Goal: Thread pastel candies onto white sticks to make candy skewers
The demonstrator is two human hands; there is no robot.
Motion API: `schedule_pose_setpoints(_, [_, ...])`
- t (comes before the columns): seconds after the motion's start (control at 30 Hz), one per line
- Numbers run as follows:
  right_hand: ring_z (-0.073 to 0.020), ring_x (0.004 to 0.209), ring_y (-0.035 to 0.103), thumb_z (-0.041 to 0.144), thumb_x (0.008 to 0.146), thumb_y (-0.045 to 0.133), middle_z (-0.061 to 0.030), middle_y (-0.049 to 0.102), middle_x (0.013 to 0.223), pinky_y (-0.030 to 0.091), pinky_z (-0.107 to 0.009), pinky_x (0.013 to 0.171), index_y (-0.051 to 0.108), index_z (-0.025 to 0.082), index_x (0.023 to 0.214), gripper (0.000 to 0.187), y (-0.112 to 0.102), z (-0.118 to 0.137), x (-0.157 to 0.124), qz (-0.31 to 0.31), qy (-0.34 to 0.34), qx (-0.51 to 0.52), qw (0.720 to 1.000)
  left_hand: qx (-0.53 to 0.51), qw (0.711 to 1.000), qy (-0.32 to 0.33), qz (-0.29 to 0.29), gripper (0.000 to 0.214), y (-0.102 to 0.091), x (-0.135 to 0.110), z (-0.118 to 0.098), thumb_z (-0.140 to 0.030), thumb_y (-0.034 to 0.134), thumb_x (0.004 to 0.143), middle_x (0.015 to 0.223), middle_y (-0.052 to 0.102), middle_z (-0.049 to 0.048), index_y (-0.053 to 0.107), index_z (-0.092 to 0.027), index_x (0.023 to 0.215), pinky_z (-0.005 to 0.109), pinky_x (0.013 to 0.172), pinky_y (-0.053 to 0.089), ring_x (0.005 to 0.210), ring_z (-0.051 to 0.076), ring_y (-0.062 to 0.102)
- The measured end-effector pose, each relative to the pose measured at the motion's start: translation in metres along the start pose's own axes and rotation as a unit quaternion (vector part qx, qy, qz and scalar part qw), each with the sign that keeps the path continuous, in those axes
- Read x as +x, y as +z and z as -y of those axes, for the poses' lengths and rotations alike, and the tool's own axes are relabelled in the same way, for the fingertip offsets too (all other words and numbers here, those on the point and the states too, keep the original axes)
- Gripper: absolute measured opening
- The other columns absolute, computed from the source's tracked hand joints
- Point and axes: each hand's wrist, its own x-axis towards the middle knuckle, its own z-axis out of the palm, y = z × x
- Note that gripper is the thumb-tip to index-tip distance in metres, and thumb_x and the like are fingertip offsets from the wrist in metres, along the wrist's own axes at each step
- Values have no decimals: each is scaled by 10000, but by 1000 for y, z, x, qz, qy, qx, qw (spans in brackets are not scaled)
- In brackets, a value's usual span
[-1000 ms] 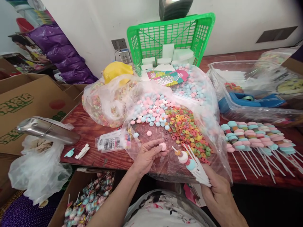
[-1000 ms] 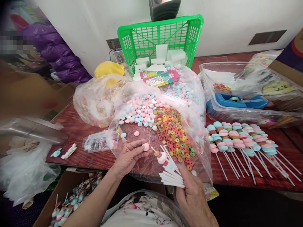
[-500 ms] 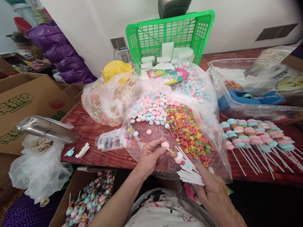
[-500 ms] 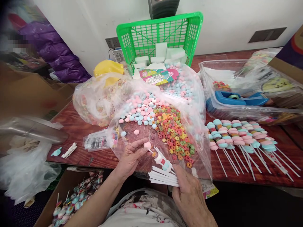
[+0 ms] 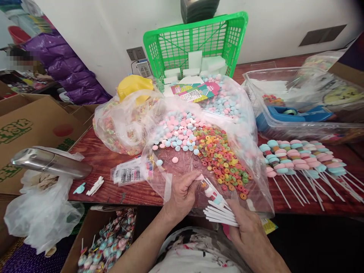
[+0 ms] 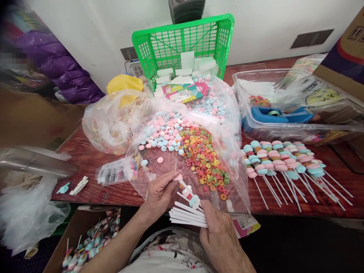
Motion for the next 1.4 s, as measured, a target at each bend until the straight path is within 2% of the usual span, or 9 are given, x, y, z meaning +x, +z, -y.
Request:
schedule_pose_setpoints(0.07, [-197, 544, 651, 19, 698, 375, -19, 676, 689, 471, -275, 485, 539, 204, 1067, 444, 4, 2, 1, -13, 13, 35, 999, 15, 999, 30, 1, 195, 1, 1, 0, -227, 668, 822, 990, 769, 68, 766, -243, 989, 379, 884, 551, 922, 225, 710])
schedule_pose_setpoints(0.27, [-188, 490, 610, 24, 748, 397, -8, 656, 655, 465, -276, 459, 578, 204, 1060, 403, 22, -2, 3, -41, 28, 70, 996, -34, 998, -30, -43, 210, 8, 1, -2, -226, 682, 820, 927, 774, 40, 757, -250, 1015, 356, 836, 566, 827, 205, 718])
schedule_pose_setpoints(0.53, [-200, 583, 657, 49, 790, 403, -39, 695, 720, 500, -277, 517, 609, 196, 1054, 365, 28, 1, 10, -79, 66, 86, 991, 80, 990, 102, 46, 315, 5, 1, 13, -146, 597, 847, 1210, 695, 95, 722, -248, 1117, 420, 1052, 471, 1154, 253, 636])
schedule_pose_setpoints(0.67, [-210, 631, 665, 53, 779, 393, -59, 706, 782, 507, -290, 566, 593, 185, 1076, 382, 23, -5, 15, -90, 59, 36, 994, -56, 998, -11, 12, 359, 7, 8, 4, -233, 661, 835, 1180, 711, 73, 676, -250, 1193, 403, 1027, 488, 1119, 233, 651])
schedule_pose_setpoints(0.83, [-195, 623, 659, 24, 748, 378, -45, 703, 783, 500, -275, 566, 557, 179, 1158, 474, 18, -5, 17, -101, 28, 22, 994, -226, 960, -162, 30, 352, 6, 15, -2, -309, 728, 797, 1040, 758, 74, 709, -212, 1135, 361, 909, 553, 958, 209, 707])
schedule_pose_setpoints(0.93, [-187, 676, 674, -4, 734, 368, -53, 711, 844, 507, -260, 593, 550, 178, 1165, 502, 17, -1, 18, -90, 11, 27, 996, -164, 984, -72, 5, 195, 5, 14, -2, -231, 726, 801, 1018, 767, 63, 768, -225, 991, 346, 932, 549, 967, 198, 707])
schedule_pose_setpoints(1.1, [-178, 631, 639, 40, 799, 383, -44, 682, 773, 487, -252, 551, 584, 167, 1080, 368, 14, 3, 21, -94, 31, 45, 994, -95, 991, 90, 0, 298, 9, 8, -1, -117, 689, 816, 1156, 726, 42, 744, -288, 1055, 344, 993, 527, 1086, 188, 676])
schedule_pose_setpoints(1.27, [-141, 506, 551, 67, 859, 403, 7, 603, 649, 446, -224, 484, 584, 161, 1099, 315, 21, 7, 20, -113, 40, 90, 989, -126, 989, 69, -21, 266, 21, -1, -3, -166, 635, 872, 1211, 699, 44, 732, -293, 1084, 374, 1041, 493, 1150, 194, 644])
schedule_pose_setpoints(1.4, [-132, 513, 515, 91, 878, 435, 14, 578, 659, 438, -223, 506, 590, 169, 1043, 239, 28, 5, 20, -136, 70, 122, 981, -191, 980, -45, -17, 197, 28, -4, 0, -278, 670, 857, 1178, 716, 56, 755, -275, 1034, 377, 1023, 499, 1115, 210, 659])
